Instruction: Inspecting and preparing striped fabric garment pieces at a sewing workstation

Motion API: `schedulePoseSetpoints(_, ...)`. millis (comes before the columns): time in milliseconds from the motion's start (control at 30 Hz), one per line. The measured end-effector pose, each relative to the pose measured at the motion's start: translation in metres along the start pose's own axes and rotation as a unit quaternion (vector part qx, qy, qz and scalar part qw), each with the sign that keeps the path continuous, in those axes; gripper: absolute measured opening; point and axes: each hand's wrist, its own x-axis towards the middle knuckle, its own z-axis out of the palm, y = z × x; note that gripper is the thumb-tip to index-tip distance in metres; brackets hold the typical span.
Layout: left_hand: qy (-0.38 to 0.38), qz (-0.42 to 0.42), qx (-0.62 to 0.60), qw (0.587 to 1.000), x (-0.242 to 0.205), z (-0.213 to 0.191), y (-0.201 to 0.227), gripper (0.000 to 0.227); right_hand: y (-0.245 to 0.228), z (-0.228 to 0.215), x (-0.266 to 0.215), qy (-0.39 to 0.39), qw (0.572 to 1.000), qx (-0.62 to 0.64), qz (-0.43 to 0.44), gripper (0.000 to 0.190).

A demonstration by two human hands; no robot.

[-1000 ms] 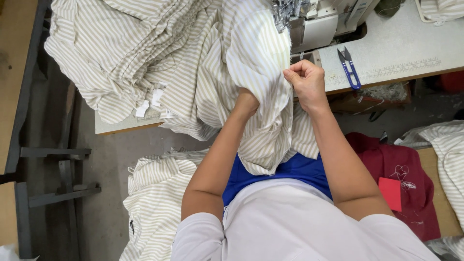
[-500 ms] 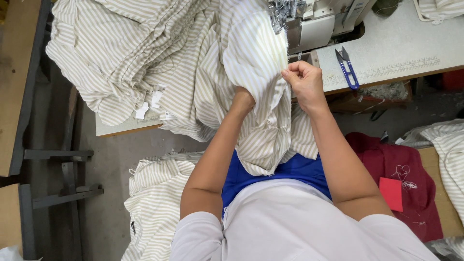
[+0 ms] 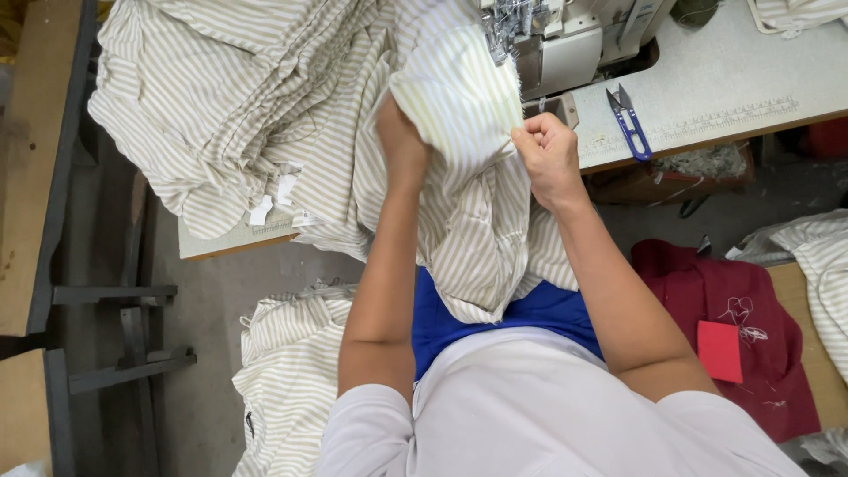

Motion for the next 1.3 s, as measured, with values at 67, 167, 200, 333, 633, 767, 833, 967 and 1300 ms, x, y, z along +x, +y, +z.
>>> schedulePoseSetpoints(67,0.106,0.003,-0.010,0.994,-0.005,-0.006,0.024,0.011,-0.001,0.001,-0.002,0.009,1.000,-0.002,0.004,0.011)
schedulePoseSetpoints(167,0.139,0.107,0.015,0.984,-0.029,0.003,0.050,0.018,0.004,0.004,-0.001,0.023,1.000,-0.006,-0.001,0.010)
schedulePoseSetpoints(200,0.062,0.205,0.048,0.976,-0.041,0.008,0.056,0.036,0.007,0.005,-0.001,0.030,0.999,-0.009,-0.009,0.009)
schedulePoseSetpoints(333,-0.114,0.349,0.258,0.894,-0.046,0.060,-0.004,0.035,0.011,0.007,-0.003,0.036,0.999,0.007,0.003,0.014)
schedulePoseSetpoints(633,-0.142,0.419,0.284,0.850,-0.025,0.051,-0.021,0.025,0.018,0.004,0.003,0.050,0.998,-0.015,-0.031,0.006)
schedulePoseSetpoints(767,-0.173,0.444,0.269,0.837,-0.015,0.043,0.008,0.016,0.002,0.008,0.008,0.049,0.999,0.005,-0.011,0.005)
schedulePoseSetpoints(833,-0.199,0.454,0.239,0.835,-0.011,0.036,0.026,0.008,-0.005,0.009,0.011,0.047,0.999,0.017,0.007,0.008)
schedulePoseSetpoints(967,-0.211,0.466,0.215,0.832,-0.007,0.031,0.026,0.004,-0.008,0.008,0.012,0.045,0.998,0.036,0.001,0.006)
schedulePoseSetpoints(1300,-0.247,0.439,0.198,0.841,0.007,0.026,0.029,0.011,-0.003,0.009,0.024,0.055,0.997,0.046,0.015,0.006)
